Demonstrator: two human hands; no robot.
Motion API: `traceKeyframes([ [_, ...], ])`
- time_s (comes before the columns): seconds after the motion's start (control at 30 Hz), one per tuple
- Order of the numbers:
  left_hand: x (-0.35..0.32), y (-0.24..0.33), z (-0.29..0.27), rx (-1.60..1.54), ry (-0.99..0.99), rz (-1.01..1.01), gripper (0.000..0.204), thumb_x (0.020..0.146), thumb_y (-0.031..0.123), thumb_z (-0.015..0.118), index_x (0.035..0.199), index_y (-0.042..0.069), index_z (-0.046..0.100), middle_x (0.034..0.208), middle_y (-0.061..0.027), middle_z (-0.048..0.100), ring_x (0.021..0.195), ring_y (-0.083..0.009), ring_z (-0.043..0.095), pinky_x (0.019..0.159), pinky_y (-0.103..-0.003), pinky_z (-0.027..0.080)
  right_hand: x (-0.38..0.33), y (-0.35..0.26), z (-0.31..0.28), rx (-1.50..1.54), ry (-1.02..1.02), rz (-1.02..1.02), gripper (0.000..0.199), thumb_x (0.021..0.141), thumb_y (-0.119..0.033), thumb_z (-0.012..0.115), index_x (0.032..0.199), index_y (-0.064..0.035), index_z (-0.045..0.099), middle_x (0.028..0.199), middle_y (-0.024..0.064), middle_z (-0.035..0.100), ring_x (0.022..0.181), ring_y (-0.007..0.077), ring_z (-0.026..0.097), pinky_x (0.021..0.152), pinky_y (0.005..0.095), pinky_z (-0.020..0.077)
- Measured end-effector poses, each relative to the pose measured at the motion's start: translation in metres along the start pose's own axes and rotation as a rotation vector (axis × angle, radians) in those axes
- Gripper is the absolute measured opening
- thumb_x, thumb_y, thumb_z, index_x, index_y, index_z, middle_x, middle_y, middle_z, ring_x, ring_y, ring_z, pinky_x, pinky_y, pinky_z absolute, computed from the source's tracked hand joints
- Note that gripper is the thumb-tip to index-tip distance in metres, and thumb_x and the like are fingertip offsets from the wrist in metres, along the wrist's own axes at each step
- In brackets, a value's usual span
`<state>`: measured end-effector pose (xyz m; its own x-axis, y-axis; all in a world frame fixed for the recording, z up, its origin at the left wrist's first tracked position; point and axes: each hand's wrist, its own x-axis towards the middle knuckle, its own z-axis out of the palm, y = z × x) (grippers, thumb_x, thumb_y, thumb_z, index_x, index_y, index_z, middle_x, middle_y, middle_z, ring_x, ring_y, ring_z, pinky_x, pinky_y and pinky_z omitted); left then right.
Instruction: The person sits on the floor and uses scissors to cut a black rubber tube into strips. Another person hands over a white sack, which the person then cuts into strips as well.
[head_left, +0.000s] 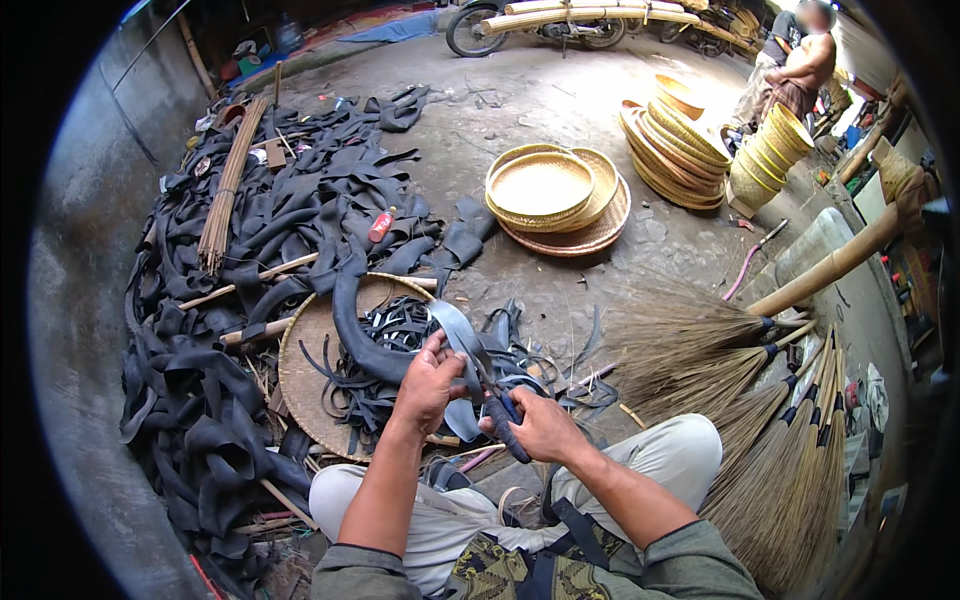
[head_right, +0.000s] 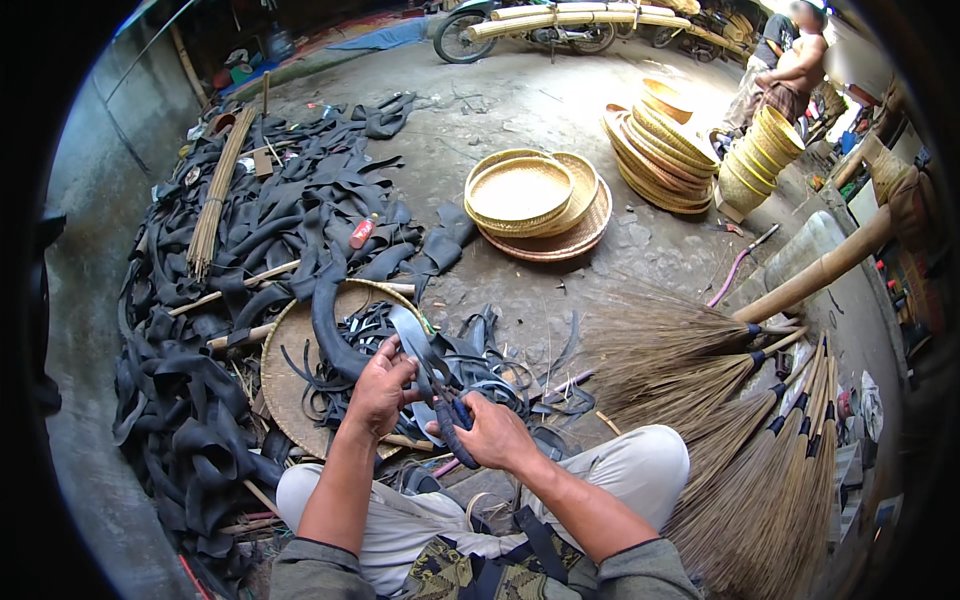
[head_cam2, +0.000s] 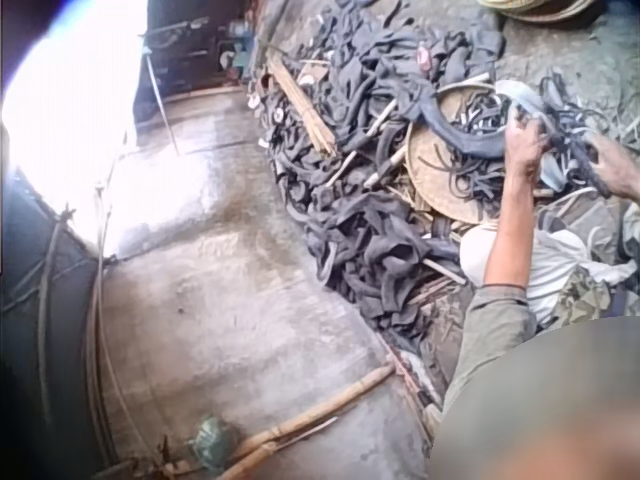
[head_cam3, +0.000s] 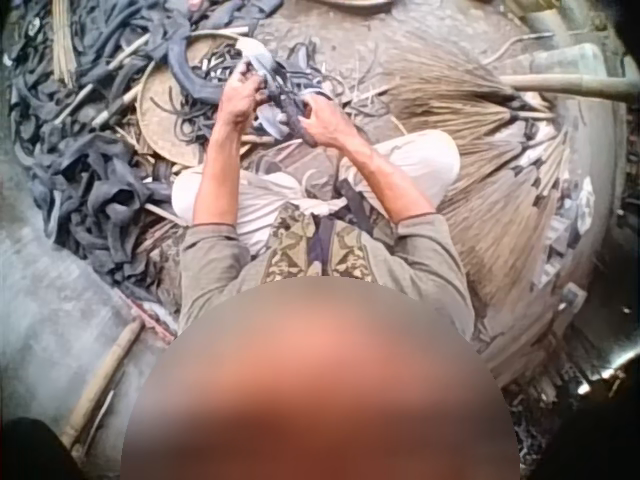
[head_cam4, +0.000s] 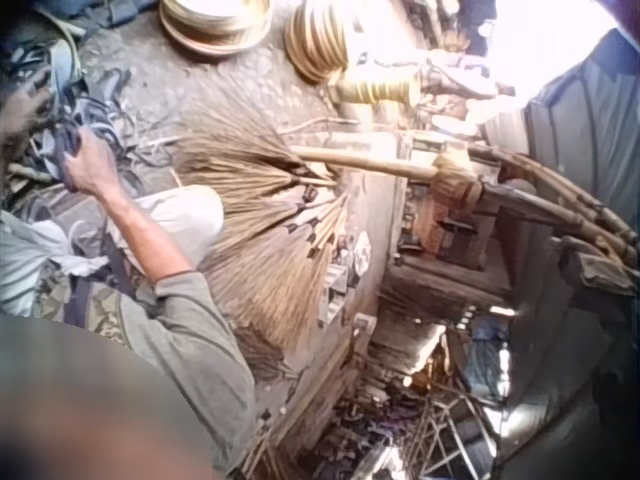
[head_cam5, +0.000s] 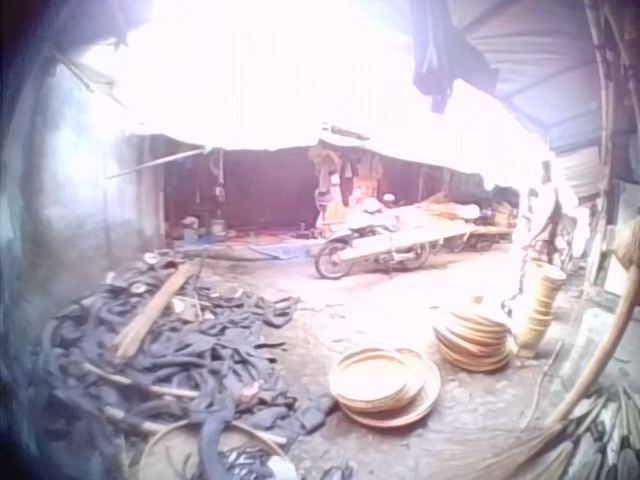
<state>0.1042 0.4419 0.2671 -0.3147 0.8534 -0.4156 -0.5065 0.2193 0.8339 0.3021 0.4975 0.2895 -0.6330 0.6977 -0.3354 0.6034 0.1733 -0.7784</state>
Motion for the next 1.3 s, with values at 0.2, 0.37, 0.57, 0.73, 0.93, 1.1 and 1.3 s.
traceKeyframes([
  [0.2,-0.004,-0.007,0.008,0.101,-0.086,0.02,0.053,0.1,0.013,0.06,0.149,0.005,0.042,0.096,0.0026,0.051,0.092,-0.0077,0.058,0.072,-0.032,0.06,0.003,0.004,-0.004,-0.001,0.01,-0.008,0.074,0.076,-0.071,0.078,0.091,0.0007,0.068,0.074,0.0184,0.069,0.071,0.0352,0.069,0.067,0.0434,0.0514],
  [0.37,0.0,0.007,0.004,-0.062,-0.009,-0.034,0.041,0.102,0.011,0.056,0.142,0.007,0.048,0.11,-0.0018,0.063,0.094,-0.0125,0.064,0.076,-0.037,0.063,0.0,-0.003,-0.008,-0.031,-0.046,0.05,0.064,0.076,-0.06,0.084,0.095,-0.0003,0.072,0.068,0.0119,0.065,0.063,0.0221,0.062,0.062,0.0371,0.0475],
  [0.57,-0.003,0.004,0.004,-0.006,-0.001,0.016,0.031,0.102,0.01,0.054,0.133,0.007,0.053,0.102,0.0003,0.061,0.09,-0.0106,0.063,0.076,-0.037,0.062,0.001,0.001,0.003,-0.068,0.022,-0.04,0.068,0.077,-0.064,0.081,0.098,-0.0009,0.069,0.075,0.0159,0.069,0.072,0.033,0.069,0.067,0.0408,0.0513],
  [0.73,-0.007,-0.004,0.012,0.091,-0.042,-0.042,0.032,0.102,0.013,0.057,0.133,0.006,0.055,0.103,0.0024,0.058,0.091,-0.0077,0.059,0.077,-0.035,0.062,0.004,0.009,0.001,-0.094,0.079,-0.082,0.077,0.077,-0.071,0.076,0.102,0.0007,0.065,0.079,0.0221,0.07,0.08,0.0424,0.071,0.072,0.0471,0.0541],
  [0.93,0.0,0.006,0.005,-0.012,0.041,0.02,0.033,0.103,0.008,0.05,0.135,0.003,0.049,0.108,-0.0046,0.064,0.097,-0.0154,0.067,0.074,-0.038,0.064,0.001,0.005,-0.003,-0.128,-0.01,0.005,0.067,0.078,-0.065,0.08,0.091,-0.0008,0.069,0.076,0.0194,0.068,0.074,0.0368,0.069,0.067,0.0427,0.0514],
  [1.1,-0.005,0.002,0.005,0.023,0.006,-0.001,0.03,0.103,0.011,0.054,0.133,0.005,0.053,0.104,-0.0007,0.064,0.09,-0.0116,0.066,0.076,-0.036,0.063,0.004,0.009,0.008,-0.166,0.149,-0.158,0.073,0.076,-0.07,0.078,0.095,-0.0003,0.067,0.075,0.0196,0.069,0.075,0.0401,0.07,0.068,0.0448,0.0532],
  [1.3,-0.005,-0.007,0.011,0.118,-0.022,-0.032,0.039,0.103,0.012,0.055,0.142,0.008,0.053,0.104,0.003,0.062,0.092,-0.008,0.062,0.078,-0.033,0.062,0.007,0.016,0.003,-0.176,0.108,-0.048,0.075,0.075,-0.071,0.078,0.094,0.0007,0.067,0.076,0.0213,0.07,0.076,0.0412,0.071,0.069,0.047,0.0534],
])
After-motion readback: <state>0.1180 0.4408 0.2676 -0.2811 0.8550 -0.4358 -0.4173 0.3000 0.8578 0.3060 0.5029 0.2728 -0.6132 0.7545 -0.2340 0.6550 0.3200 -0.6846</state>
